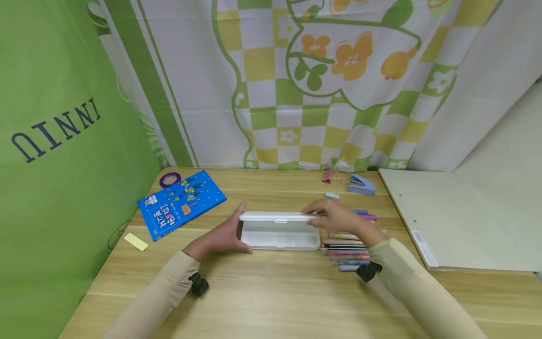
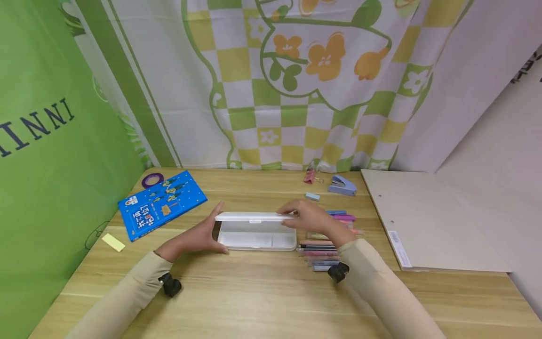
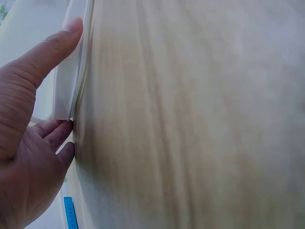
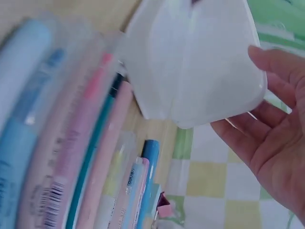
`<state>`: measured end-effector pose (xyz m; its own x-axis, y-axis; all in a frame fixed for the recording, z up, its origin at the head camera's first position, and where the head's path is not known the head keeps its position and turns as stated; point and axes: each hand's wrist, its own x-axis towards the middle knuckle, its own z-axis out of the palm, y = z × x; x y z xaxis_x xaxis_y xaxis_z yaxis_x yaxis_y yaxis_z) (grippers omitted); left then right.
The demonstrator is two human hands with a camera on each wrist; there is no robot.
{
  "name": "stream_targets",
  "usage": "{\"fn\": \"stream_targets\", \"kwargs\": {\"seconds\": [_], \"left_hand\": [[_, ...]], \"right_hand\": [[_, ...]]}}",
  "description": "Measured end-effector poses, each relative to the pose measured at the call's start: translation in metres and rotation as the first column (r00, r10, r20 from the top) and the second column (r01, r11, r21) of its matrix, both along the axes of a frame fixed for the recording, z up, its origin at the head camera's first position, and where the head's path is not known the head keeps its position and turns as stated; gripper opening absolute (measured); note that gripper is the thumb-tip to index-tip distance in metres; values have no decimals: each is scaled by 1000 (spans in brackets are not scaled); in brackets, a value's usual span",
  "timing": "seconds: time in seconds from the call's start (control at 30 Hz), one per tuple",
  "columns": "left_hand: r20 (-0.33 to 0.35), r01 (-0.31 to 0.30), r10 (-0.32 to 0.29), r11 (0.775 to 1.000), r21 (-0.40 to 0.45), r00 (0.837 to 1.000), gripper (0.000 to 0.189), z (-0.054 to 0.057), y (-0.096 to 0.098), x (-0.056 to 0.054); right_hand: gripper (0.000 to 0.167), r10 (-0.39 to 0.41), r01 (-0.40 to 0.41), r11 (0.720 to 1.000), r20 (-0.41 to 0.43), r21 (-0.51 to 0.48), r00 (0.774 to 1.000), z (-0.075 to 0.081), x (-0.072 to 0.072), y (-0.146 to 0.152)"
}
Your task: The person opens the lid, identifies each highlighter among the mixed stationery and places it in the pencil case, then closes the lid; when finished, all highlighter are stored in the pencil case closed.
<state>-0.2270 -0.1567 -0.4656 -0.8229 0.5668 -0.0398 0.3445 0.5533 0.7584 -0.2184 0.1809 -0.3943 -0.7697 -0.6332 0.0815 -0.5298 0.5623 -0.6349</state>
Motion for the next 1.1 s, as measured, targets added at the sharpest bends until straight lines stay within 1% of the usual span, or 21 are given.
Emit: {"fn": "stream_targets", "kwargs": {"seconds": [0.07, 0.1, 0.17, 0.23, 0.27, 0.3, 0.4, 0.43, 0.5, 0.53, 0.63, 0.67, 0.73, 0.8, 0.87, 0.97, 1.03, 1.1], "left_hand": [[-16, -12, 12, 1000, -22, 1000, 138, 0, 0, 0], [-20, -19, 18, 999, -35, 1000, 139, 0, 0, 0], [-25, -27, 26, 999, -46, 999, 141, -1, 0, -1], [-33, -31, 29, 998, -49, 999, 143, -1, 0, -2], [-32, -31, 29, 999, -45, 999, 144, -1, 0, -2], [-35, -29, 27, 999, -40, 999, 144, -1, 0, -2], [-46, -15, 13, 999, -32, 999, 143, -2, -2, -2], [-45, -8, 7, 999, -35, 999, 143, -2, -2, -3], [-42, 2, -4, 999, -45, 999, 141, -3, -3, -3], [-42, 10, -11, 999, -42, 999, 140, -3, -3, -3], [-39, 20, -23, 998, -66, 999, 138, -5, -3, -4], [-37, 22, -24, 997, -76, 999, 137, -5, -3, -4], [-37, 23, -26, 995, -94, 999, 136, -6, -3, -4], [-29, 19, -22, 993, -117, 999, 135, -5, -2, -4], [-24, 17, -20, 993, -117, 1000, 135, -5, -2, -4], [-28, 14, -17, 994, -106, 999, 135, -5, -3, -4], [-36, 14, -17, 995, -102, 999, 136, -6, -3, -5], [-46, 13, -18, 995, -104, 999, 136, -6, -3, -5]], "right_hand": [[30, -93, 94, 994, 32, -55, 995, 1, -7, 3], [29, -146, 152, 985, 73, -84, 987, 0, -11, 4], [30, -238, 257, 956, 134, -142, 962, -2, -19, 5], [32, -303, 338, 923, 197, -185, 933, -4, -28, 6], [32, -321, 370, 905, 236, -210, 917, -5, -33, 6], [33, -335, 406, 882, 289, -240, 897, -6, -37, 6], [35, -366, 491, 825, 396, -279, 842, -11, -49, 4], [36, -378, 516, 809, 423, -280, 823, -12, -53, 4], [37, -399, 554, 785, 458, -278, 794, -16, -59, 3], [37, -407, 564, 778, 464, -276, 787, -18, -61, 2], [37, -416, 588, 756, 484, -286, 770, -25, -66, 3], [36, -420, 600, 745, 494, -292, 761, -26, -68, 3], [36, -420, 608, 733, 500, -304, 757, -29, -68, 4], [36, -422, 611, 729, 501, -309, 756, -31, -69, 5], [36, -421, 618, 717, 508, -321, 752, -31, -68, 6], [37, -404, 610, 717, 512, -337, 758, -31, -67, 7], [37, -389, 598, 723, 512, -346, 766, -29, -65, 8], [38, -370, 577, 738, 505, -349, 779, -28, -63, 13]]}}
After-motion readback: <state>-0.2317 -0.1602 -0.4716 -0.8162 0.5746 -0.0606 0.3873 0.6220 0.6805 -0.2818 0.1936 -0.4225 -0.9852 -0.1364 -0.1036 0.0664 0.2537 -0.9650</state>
